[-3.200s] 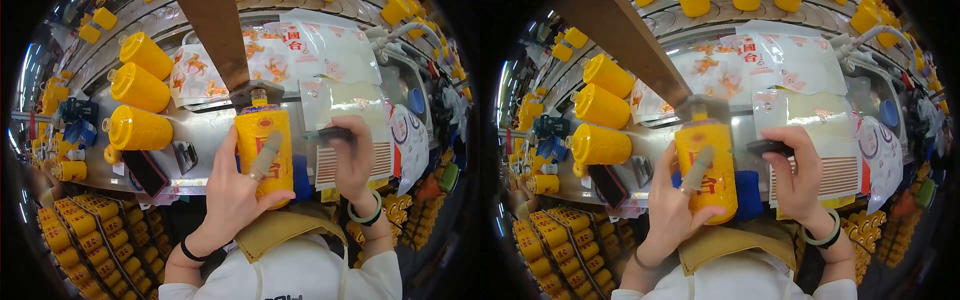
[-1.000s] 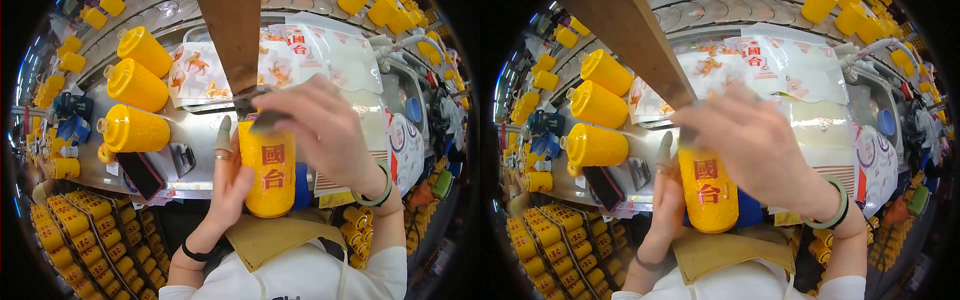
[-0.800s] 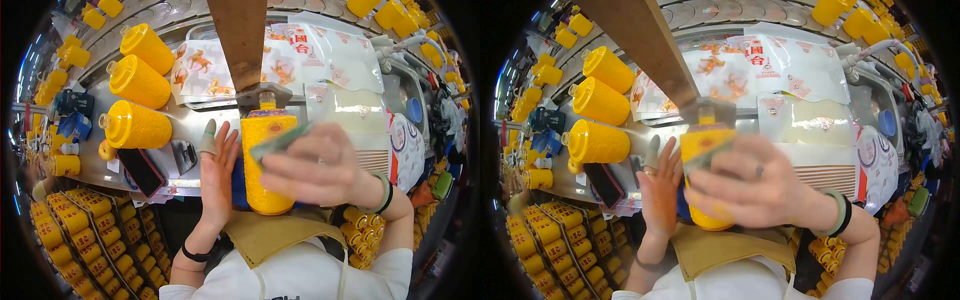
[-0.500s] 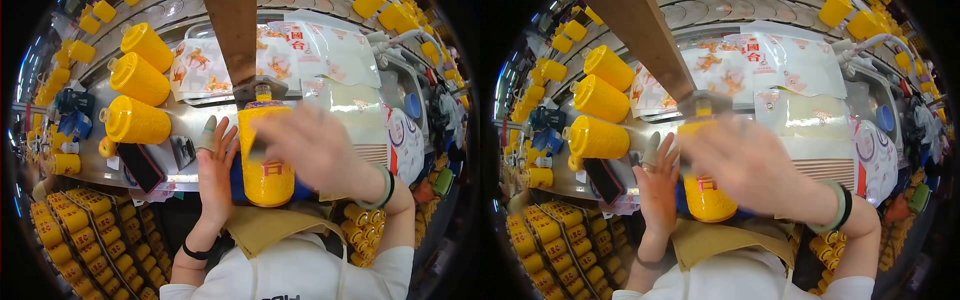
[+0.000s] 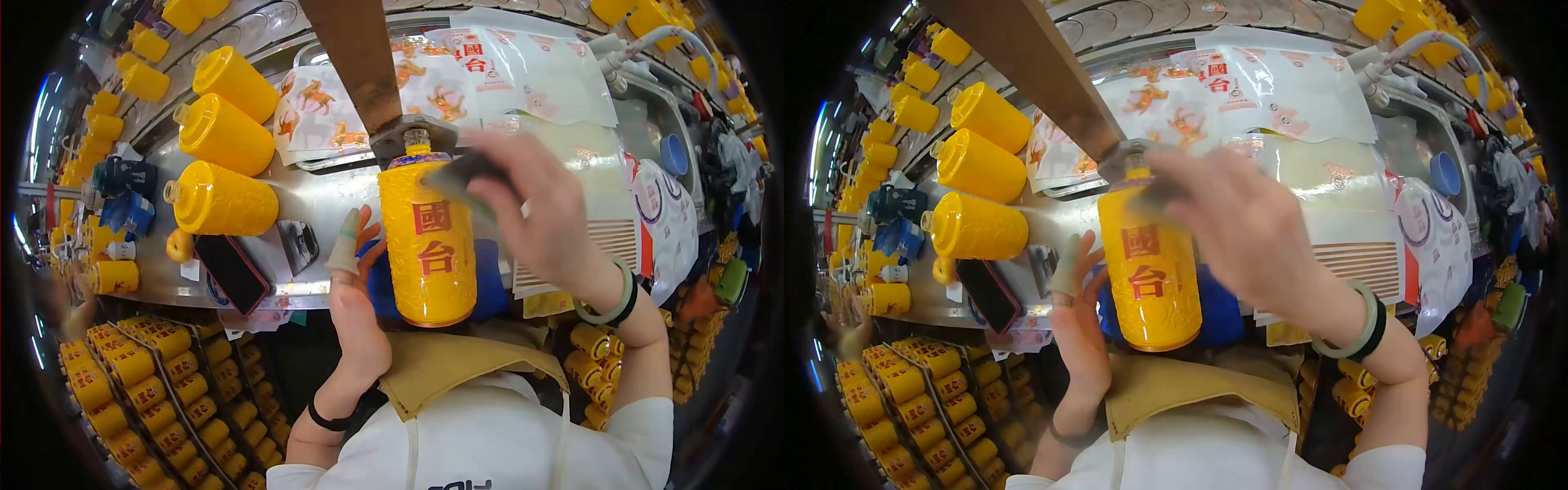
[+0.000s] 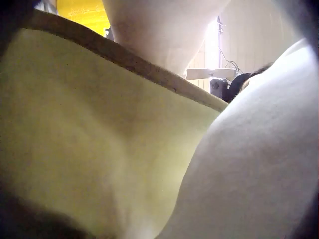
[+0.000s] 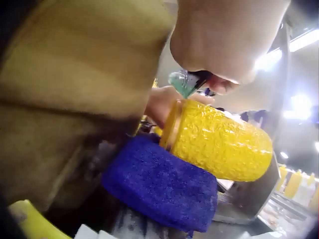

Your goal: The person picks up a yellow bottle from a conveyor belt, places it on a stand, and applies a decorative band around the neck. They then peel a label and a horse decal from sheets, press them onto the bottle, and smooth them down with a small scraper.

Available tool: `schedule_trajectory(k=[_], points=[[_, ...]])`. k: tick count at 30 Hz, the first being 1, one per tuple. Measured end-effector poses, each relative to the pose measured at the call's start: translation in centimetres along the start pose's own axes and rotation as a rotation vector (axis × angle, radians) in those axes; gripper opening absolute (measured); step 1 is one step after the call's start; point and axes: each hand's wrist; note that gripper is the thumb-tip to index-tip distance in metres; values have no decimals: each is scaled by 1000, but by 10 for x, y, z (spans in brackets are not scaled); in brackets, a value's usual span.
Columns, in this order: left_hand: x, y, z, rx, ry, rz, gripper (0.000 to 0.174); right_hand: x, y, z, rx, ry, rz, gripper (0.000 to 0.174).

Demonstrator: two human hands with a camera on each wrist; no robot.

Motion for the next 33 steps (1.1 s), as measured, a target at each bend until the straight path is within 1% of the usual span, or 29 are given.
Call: schedule_trajectory(k=[1, 2, 3, 4, 5, 6, 7, 8, 9, 10, 11, 13, 16, 17, 19, 20, 22, 23, 24, 25, 26, 27, 28, 30, 32, 33], points=[[1, 3, 1, 20, -121, 42, 97, 0, -2, -2, 86, -81, 85, 36], [0, 7, 1, 17, -122, 43, 97, -2, -4, -5, 170, -163, 170, 35], [-2, 11, -1, -50, -223, 213, 102, -9, 0, -8, 165, -328, 336, 29], [-3, 15, -2, -119, -324, 384, 108, -13, 8, -2, 167, -329, 338, 29], [3, 15, -8, -218, -408, 451, 105, -15, 18, 8, 165, -502, 403, 29], [7, 15, -4, -226, -408, 451, 105, -19, 27, 13, 163, -675, 467, 29], [10, 17, 2, -238, -609, 516, 101, -24, 36, 11, 21, -594, 617, 30], [12, 18, 5, -251, -811, 580, 98, -19, 42, 20, 86, -517, 536, 28], [11, 16, 5, -242, -851, 628, 110, -17, 44, 23, 108, -534, 581, 29], [11, 16, 5, -248, -851, 627, 110, -15, 46, 25, 127, -551, 622, 29], [11, 15, 5, -244, -860, 630, 106, -16, 47, 26, 129, -553, 625, 29], [11, 14, 5, -232, -867, 645, 98, -17, 49, 26, 180, -436, 563, 29], [17, 15, 6, -260, -921, 629, 99, -6, 52, 29, 245, -375, 532, 28], [19, 16, 7, -262, -926, 629, 99, -3, 53, 26, 246, -379, 533, 28], [25, 17, 10, -299, -968, 603, 99, 2, 54, 17, 142, -310, 642, 27], [29, 17, 12, -302, -972, 601, 99, 2, 54, 16, 143, -314, 645, 27], [36, 20, 19, -352, -1063, 542, 89, 1, 54, 15, 253, -499, 694, 28], [37, 20, 22, -352, -1067, 541, 89, 7, 57, 15, 275, -496, 667, 28], [37, 20, 25, -357, -1103, 541, 85, 5, 57, 15, 275, -500, 667, 28], [38, 20, 27, -362, -1138, 540, 80, 3, 56, 13, 284, -566, 681, 27], [38, 20, 30, -362, -1140, 540, 80, 0, 56, 11, 293, -632, 694, 27], [37, 20, 31, -361, -1175, 550, 76, -1, 56, 10, 293, -633, 695, 27], [37, 20, 33, -360, -1210, 560, 73, -2, 57, 8, 255, -656, 694, 27], [30, 23, 34, -351, -1235, 591, 73, -3, 58, 5, 215, -680, 692, 28], [29, 25, 33, -342, -1263, 622, 73, -3, 59, 4, 162, -968, 825, 31], [32, 24, 31, -323, -1195, 590, 77, -2, 62, 5, 119, -1038, 847, 32]])
Point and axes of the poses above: each hand's wrist, its own y-axis away from the middle knuckle, its own z-axis out of the palm, x = y × z, and after that the axes turned 7 degrees about z, right-handed
